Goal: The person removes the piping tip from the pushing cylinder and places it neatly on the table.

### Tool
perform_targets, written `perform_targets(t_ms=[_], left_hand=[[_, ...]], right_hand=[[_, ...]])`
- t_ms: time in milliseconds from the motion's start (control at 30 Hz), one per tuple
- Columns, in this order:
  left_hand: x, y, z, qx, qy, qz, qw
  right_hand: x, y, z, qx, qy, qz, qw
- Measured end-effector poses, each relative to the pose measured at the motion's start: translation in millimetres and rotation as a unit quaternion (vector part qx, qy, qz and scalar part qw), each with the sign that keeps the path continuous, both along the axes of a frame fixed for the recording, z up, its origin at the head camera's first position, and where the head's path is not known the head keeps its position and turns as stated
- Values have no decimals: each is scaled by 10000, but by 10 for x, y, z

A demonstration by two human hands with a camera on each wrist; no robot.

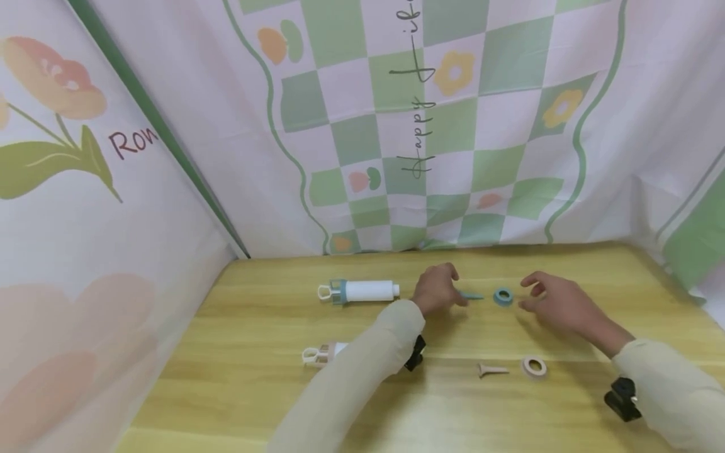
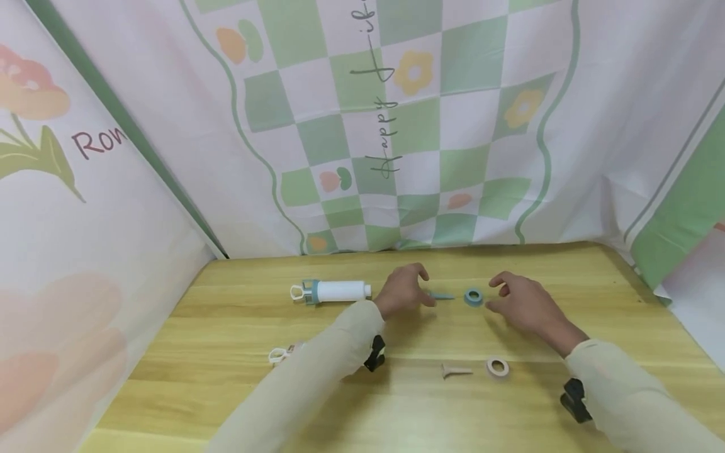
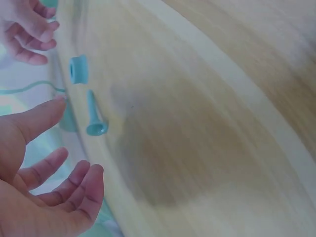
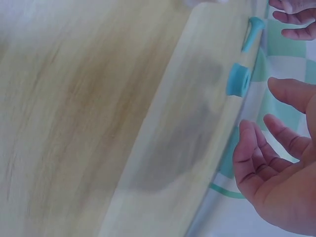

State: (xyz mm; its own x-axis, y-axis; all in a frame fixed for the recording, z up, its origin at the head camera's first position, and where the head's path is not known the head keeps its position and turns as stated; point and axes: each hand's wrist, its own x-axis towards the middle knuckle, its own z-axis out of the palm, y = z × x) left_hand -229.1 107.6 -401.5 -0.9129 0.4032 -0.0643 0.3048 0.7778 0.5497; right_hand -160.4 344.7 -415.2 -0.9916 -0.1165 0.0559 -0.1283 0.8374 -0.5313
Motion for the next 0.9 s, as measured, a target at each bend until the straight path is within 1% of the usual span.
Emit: perform_targets(t_ms=[133,233,367,467,567,667,733,800,900], left_hand=[[21,-79,79,156,-5,-117,9998],[66,-145,141,224,-28,-266,9994],[135,-273,233,128,96,-421,9990],[168,-413,299,97,147,-483,9987],[177,-582,359,31,267,-575,9980],[160,-770,408,-15,538,-594,9968],[143,-928,420,-5,729,-517,9960],[135,-1112,422,-15,835,-361,9959],[156,-1404,416,-42,861,-157,9962]], right_hand=[[8,12,69,65,51,54,10000],[7,5,120,114,88,119,9998],[-9,-15,181,212,137,181,9995],[-10,-18,215,266,188,201,9993],[29,21,250,291,181,212,9992],[118,124,302,278,132,163,9994],[184,197,329,300,127,113,9994],[239,256,339,289,138,99,9994],[310,296,318,359,193,169,9990]])
